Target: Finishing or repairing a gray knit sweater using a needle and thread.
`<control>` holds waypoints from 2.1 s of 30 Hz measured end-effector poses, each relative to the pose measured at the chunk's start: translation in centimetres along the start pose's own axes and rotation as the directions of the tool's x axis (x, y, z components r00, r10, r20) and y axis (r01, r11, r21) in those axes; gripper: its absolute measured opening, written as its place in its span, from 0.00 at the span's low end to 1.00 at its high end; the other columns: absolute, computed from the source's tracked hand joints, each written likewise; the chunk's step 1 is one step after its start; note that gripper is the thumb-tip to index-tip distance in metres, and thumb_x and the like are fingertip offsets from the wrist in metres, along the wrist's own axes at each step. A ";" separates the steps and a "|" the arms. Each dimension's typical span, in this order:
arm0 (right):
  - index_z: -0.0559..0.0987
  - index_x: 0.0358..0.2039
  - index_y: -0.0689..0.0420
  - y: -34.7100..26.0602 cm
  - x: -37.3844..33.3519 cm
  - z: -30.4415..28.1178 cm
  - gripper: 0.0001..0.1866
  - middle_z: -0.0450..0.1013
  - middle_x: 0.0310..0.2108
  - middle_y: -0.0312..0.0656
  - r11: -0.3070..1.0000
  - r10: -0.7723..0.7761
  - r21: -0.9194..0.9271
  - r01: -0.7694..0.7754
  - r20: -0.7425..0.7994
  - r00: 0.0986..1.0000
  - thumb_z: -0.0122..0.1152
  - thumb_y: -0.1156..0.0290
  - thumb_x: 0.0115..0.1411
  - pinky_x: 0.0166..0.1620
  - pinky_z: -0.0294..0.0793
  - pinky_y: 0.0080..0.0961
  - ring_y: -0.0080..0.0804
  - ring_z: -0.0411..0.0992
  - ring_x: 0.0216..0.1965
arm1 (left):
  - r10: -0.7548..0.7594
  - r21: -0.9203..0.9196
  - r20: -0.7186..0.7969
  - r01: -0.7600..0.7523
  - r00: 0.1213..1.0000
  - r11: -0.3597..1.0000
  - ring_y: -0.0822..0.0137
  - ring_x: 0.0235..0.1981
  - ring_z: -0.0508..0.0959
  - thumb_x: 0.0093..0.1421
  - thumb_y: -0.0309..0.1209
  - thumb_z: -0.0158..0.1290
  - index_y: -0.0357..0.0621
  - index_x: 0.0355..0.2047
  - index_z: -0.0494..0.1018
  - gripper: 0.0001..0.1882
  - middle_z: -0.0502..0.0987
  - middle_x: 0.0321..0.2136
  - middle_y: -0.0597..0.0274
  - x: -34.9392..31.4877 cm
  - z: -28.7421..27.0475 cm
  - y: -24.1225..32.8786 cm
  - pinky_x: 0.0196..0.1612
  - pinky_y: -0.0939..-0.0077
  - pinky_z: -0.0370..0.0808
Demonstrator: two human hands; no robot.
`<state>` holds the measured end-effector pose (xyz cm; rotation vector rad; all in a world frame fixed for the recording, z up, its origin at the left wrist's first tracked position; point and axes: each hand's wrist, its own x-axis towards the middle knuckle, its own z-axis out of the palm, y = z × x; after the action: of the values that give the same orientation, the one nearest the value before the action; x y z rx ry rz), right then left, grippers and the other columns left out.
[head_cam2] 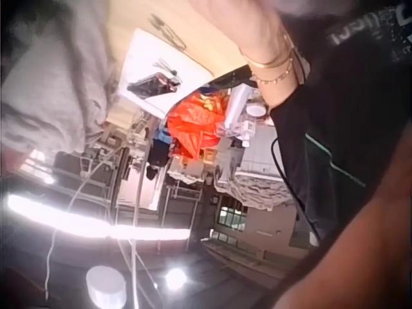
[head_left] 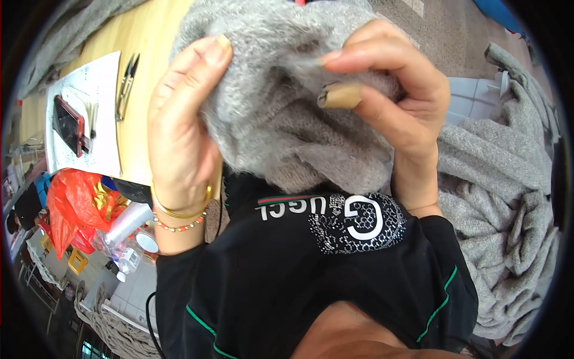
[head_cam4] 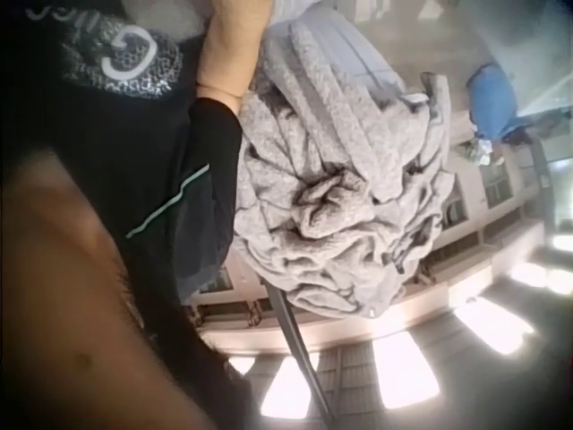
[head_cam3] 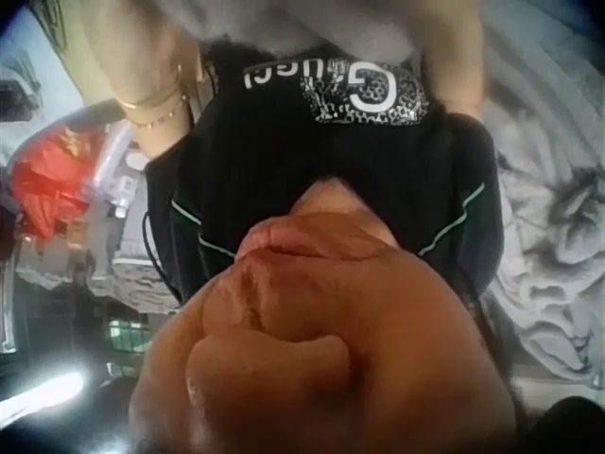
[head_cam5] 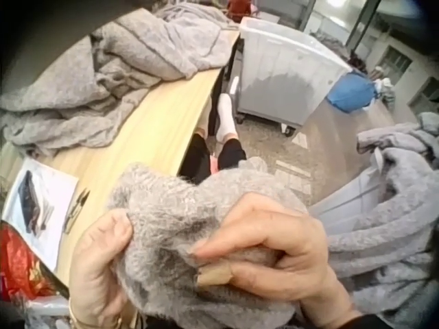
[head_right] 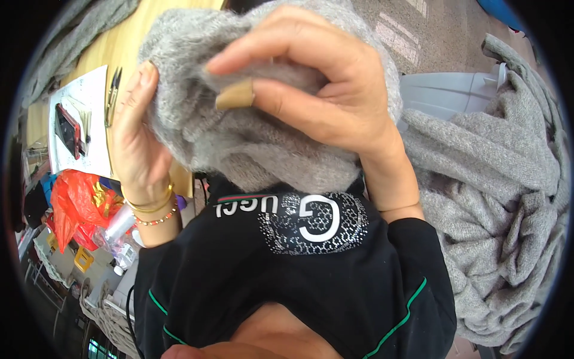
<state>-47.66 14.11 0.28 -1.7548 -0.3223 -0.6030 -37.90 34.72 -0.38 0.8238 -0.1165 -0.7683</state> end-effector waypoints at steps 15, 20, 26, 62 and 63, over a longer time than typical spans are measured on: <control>0.82 0.31 0.62 0.6 0.4 1.9 0.07 0.75 0.27 0.36 0.962 0.264 -0.066 -0.264 -0.009 0.965 0.68 0.76 0.50 0.31 0.67 0.16 0.19 0.69 0.27 | 0.138 0.296 0.033 -0.141 0.990 0.945 0.76 0.39 0.77 0.65 0.26 0.54 0.34 0.42 0.76 0.08 0.81 0.37 0.62 -0.3 1.7 -1.0 0.47 0.82 0.71; 0.82 0.29 0.62 0.3 0.6 1.9 0.09 0.75 0.23 0.37 0.927 0.347 -0.121 -0.354 -0.071 0.935 0.70 0.70 0.50 0.30 0.70 0.17 0.19 0.72 0.25 | 0.122 0.287 -0.035 -0.107 0.992 0.952 0.77 0.42 0.75 0.63 0.29 0.56 0.37 0.43 0.77 0.10 0.79 0.39 0.64 -0.1 1.6 -1.0 0.49 0.82 0.68; 0.81 0.35 0.63 0.6 0.6 1.6 0.12 0.67 0.22 0.27 0.889 0.455 0.046 -0.455 0.018 0.890 0.71 0.72 0.52 0.27 0.61 0.12 0.11 0.64 0.25 | 0.212 0.363 -0.019 -0.190 0.977 0.912 0.74 0.42 0.77 0.62 0.28 0.57 0.33 0.44 0.76 0.13 0.80 0.39 0.62 0.1 1.6 -1.9 0.50 0.80 0.69; 0.82 0.35 0.64 1.1 -0.1 1.4 0.06 0.76 0.27 0.32 0.827 0.470 0.305 -0.473 0.088 0.878 0.62 0.74 0.62 0.32 0.66 0.11 0.13 0.69 0.29 | -0.247 -0.418 0.173 0.298 0.954 0.858 0.66 0.48 0.78 0.69 0.31 0.47 0.34 0.52 0.71 0.15 0.78 0.46 0.55 1.3 1.4 -2.0 0.54 0.70 0.76; 0.82 0.35 0.64 1.5 -0.1 1.4 0.06 0.76 0.27 0.32 0.821 0.488 0.287 -0.493 0.094 0.868 0.61 0.74 0.62 0.32 0.66 0.11 0.12 0.69 0.29 | -0.231 -0.418 0.149 0.273 0.961 0.866 0.66 0.48 0.78 0.69 0.31 0.47 0.34 0.52 0.71 0.15 0.78 0.46 0.55 1.5 1.5 -2.2 0.53 0.70 0.76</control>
<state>-46.70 15.07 -1.22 -1.4620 0.0378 -0.1502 -38.66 31.88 -1.12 0.3755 0.0825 -1.0360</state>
